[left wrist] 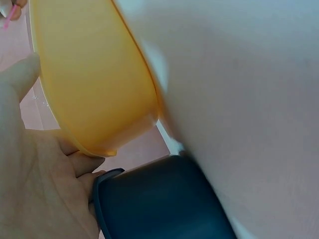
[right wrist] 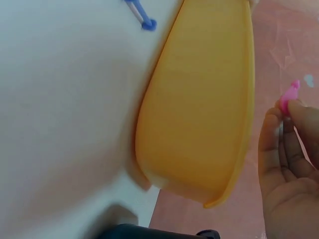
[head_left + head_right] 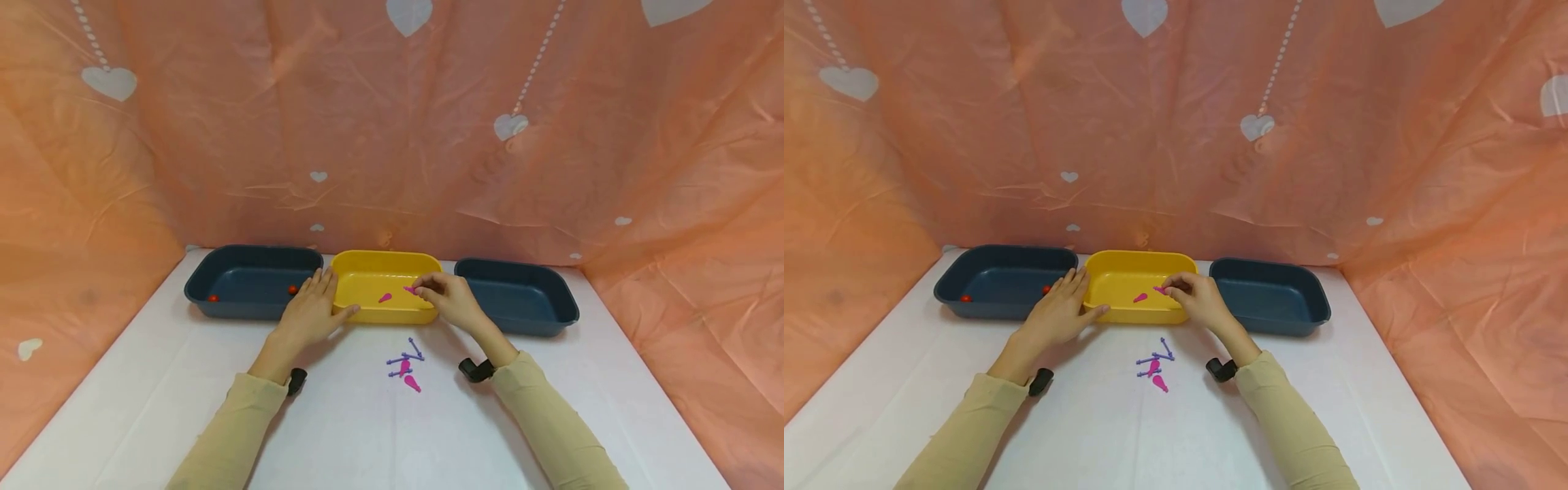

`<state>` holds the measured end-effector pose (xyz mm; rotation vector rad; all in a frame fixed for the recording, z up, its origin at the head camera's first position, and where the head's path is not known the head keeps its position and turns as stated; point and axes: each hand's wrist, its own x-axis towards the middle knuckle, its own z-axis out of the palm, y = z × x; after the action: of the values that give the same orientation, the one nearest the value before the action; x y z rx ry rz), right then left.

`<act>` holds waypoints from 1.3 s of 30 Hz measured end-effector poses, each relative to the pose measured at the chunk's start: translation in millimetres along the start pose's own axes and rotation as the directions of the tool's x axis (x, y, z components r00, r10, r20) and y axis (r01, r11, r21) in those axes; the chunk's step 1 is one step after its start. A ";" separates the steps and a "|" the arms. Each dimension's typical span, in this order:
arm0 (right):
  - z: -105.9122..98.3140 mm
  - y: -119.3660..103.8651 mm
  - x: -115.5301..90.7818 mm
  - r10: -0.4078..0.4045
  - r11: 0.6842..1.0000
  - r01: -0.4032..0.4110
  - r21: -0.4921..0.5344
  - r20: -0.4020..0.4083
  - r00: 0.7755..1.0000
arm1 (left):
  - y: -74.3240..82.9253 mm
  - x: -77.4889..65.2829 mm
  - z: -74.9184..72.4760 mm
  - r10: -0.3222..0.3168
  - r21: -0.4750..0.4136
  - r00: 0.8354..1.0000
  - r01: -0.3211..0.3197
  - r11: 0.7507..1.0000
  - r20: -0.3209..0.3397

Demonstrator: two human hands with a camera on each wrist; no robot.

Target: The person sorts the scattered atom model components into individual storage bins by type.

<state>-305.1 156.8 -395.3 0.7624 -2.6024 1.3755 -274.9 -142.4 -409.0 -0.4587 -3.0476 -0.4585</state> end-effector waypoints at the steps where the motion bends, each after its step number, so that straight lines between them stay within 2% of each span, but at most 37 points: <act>1: -0.2 0.4 3.5 0.004 1.000 -0.004 -0.011 0.007 1.000 | 0.0 0.3 -0.1 0.000 -0.001 1.000 0.000 1.000 0.001; 8: 3.3 5.7 26.4 0.063 0.997 -0.058 -0.058 0.087 0.994 | -0.2 1.9 1.1 -0.003 0.007 1.000 0.003 1.000 0.011; 12: 6.9 7.4 36.6 0.075 0.991 -0.059 -0.116 0.137 0.988 | 0.2 1.2 0.2 -0.002 0.002 1.000 0.002 1.000 0.007; 18: 13.0 12.2 49.8 0.073 0.976 -0.022 -0.218 0.230 0.971 | 0.9 0.8 -1.3 -0.004 0.004 1.000 0.004 1.000 0.002; 22: 17.6 15.3 55.3 0.066 0.968 0.003 -0.249 0.269 0.961 | 1.4 0.3 -1.8 -0.006 0.003 1.000 0.006 1.000 0.006; 31: 21.3 13.3 55.0 0.080 0.963 -0.002 -0.271 0.281 0.956 | 1.8 1.2 0.3 -0.004 0.001 1.000 0.004 1.000 -0.001; 39: 16.6 4.1 45.1 0.070 0.973 -0.018 -0.232 0.220 0.973 | 1.9 1.0 -1.4 -0.006 0.011 1.000 0.005 1.000 0.016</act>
<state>-344.0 128.2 -394.0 0.8759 -2.9016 1.0240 -275.4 -140.8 -407.0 -0.4556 -3.0656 -0.4402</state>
